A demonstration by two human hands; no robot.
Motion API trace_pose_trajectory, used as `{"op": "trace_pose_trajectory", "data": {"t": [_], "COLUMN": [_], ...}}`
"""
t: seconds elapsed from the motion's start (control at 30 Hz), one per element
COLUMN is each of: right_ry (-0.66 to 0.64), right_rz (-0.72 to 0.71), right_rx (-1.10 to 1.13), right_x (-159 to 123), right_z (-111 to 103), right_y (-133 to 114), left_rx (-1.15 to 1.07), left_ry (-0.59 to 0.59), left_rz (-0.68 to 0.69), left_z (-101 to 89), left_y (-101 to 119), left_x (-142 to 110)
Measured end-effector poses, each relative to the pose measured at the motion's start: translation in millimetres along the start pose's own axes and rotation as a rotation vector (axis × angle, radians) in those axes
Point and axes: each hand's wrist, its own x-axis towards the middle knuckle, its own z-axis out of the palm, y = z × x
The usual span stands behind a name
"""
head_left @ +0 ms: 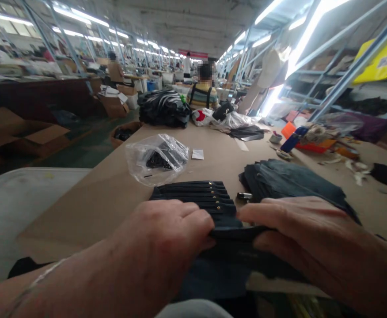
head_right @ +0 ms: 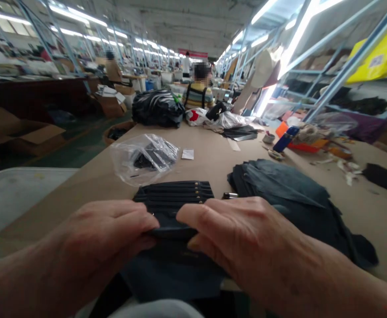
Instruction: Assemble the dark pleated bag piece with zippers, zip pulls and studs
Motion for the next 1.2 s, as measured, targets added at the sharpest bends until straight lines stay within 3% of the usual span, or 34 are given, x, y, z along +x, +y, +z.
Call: {"op": "trace_pose_trajectory", "data": {"t": [0.1, 0.2, 0.3, 0.43, 0.6, 0.73, 0.83, 0.97, 1.07, 1.2], "right_ry": [-0.193, -0.348, -0.3, -0.174, -0.109, -0.126, -0.133, -0.134, -0.133, -0.086], "right_rz": [0.166, 0.342, 0.463, 0.522, 0.439, 0.461, 0.444, 0.437, 0.428, 0.458], "right_rx": [0.205, 0.563, 0.628, 0.31, -0.005, -0.091, -0.128, -0.178, -0.202, -0.299], "right_x": [2.3, 8.7, 13.2, 21.1, 33.2, 36.5, 36.6, 37.0, 37.1, 27.3], "right_z": [23.9, 69.1, 118.9, 152.4, 161.5, 170.1, 170.8, 169.4, 166.8, 132.0], "right_y": [32.0, 81.4, 126.2, 156.9, 167.6, 173.0, 172.9, 166.4, 164.3, 181.9], "left_rx": [-0.115, -0.094, -0.055, 0.084, 0.197, 0.235, 0.331, 0.492, 0.423, 0.431], "left_ry": [-0.19, -0.307, -0.38, -0.432, -0.465, -0.516, -0.513, -0.306, -0.369, -0.431], "left_rz": [-0.207, -0.338, -0.335, -0.365, -0.404, -0.407, -0.394, -0.22, -0.037, -0.041], "left_z": [3.6, 30.1, 66.7, 102.2, 124.9, 129.8, 128.1, 145.1, 172.7, 193.2], "left_y": [-22.3, -57.1, -90.3, -118.4, -136.5, -141.1, -127.0, -89.4, -70.7, -68.9], "left_x": [-13.3, -9.6, 2.8, 17.8, 29.3, 35.7, 41.0, 43.8, 40.6, 35.4]}}
